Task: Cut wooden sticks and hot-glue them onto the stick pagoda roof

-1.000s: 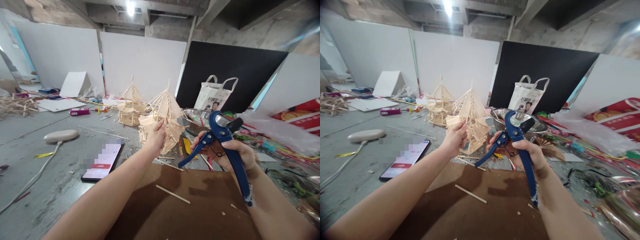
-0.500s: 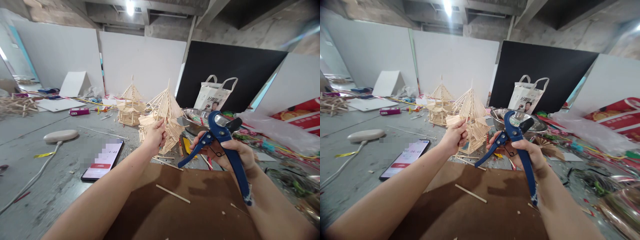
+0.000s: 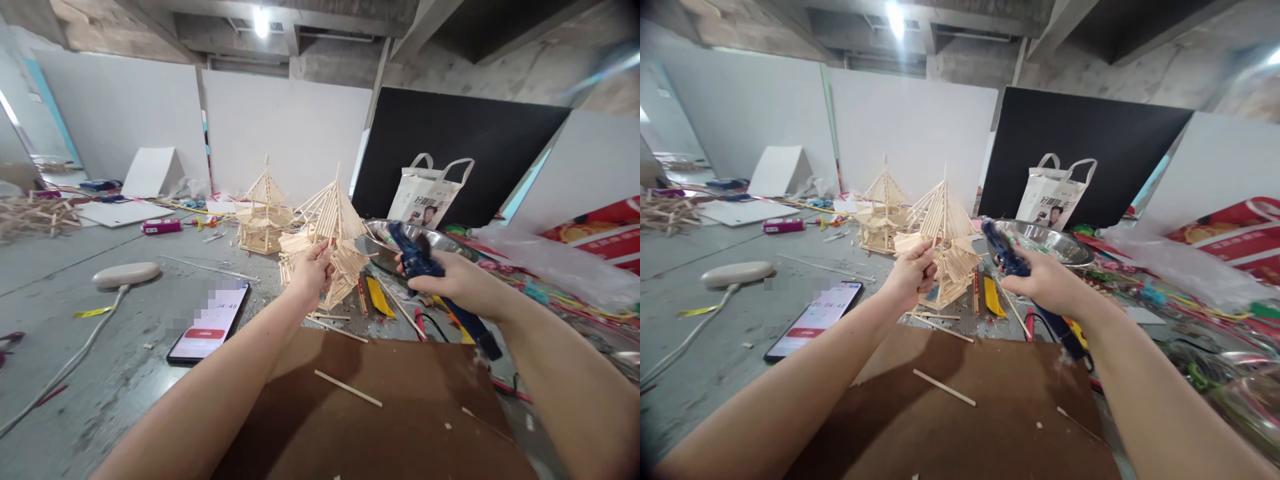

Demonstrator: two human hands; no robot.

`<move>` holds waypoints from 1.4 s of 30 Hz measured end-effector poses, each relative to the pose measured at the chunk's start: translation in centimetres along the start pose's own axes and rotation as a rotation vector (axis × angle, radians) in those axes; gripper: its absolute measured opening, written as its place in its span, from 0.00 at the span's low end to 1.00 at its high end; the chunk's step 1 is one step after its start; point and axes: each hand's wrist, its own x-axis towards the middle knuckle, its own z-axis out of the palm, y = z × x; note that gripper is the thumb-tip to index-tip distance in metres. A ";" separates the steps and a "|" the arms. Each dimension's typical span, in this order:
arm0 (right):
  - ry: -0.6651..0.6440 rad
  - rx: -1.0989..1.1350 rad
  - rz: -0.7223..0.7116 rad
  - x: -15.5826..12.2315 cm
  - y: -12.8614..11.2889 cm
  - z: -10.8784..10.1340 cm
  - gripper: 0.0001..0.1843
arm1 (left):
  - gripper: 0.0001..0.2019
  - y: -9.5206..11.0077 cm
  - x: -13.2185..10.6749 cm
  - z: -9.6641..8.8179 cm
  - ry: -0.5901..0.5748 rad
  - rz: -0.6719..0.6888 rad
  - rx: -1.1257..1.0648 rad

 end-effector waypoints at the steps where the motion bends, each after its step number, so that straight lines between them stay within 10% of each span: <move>1: -0.017 -0.181 0.008 0.7 -0.4 -0.3 0.18 | 0.14 0.0 0.0 0.0 0.003 0.003 0.000; 8: -0.263 -0.691 0.013 4.4 -3.1 0.1 0.12 | 0.15 0.0 0.1 0.0 0.001 0.012 -0.026; 23: -0.328 -0.614 -0.003 6.0 -3.3 1.8 0.13 | 0.10 -0.1 0.2 -0.2 0.027 0.044 0.037; 42: -0.285 -0.316 0.089 -1.4 1.4 0.9 0.16 | 0.16 0.3 0.1 0.1 0.120 0.018 0.016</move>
